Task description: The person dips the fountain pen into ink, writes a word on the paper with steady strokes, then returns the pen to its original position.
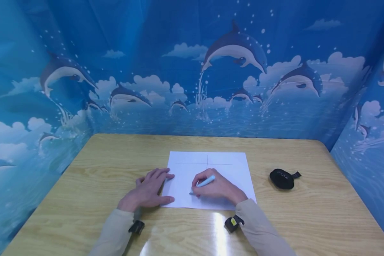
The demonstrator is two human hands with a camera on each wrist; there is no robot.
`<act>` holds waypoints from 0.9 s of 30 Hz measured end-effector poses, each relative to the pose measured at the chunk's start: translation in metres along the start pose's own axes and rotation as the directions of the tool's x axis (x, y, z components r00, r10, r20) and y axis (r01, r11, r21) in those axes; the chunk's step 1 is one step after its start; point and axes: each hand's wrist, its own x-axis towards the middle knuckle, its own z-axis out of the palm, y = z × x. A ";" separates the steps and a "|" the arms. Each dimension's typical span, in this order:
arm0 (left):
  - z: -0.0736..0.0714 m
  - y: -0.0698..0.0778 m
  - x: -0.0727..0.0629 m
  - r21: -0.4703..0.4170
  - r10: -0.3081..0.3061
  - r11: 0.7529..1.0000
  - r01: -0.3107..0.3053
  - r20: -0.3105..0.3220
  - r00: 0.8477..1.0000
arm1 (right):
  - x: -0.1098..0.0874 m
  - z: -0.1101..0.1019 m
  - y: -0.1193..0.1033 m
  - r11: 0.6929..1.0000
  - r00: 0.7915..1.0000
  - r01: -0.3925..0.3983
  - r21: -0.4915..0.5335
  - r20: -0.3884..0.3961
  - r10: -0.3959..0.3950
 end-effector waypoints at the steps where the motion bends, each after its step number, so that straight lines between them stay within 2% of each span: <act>1: 0.000 0.000 0.000 -0.001 -0.001 1.000 0.001 0.000 1.000 | 0.000 0.000 0.000 1.000 1.000 0.003 0.002 0.001 -0.003; 27: 0.001 0.001 -0.001 -0.011 -0.001 1.000 0.002 0.008 1.000 | 0.002 0.005 -0.006 0.999 1.000 -0.005 -0.035 0.003 0.005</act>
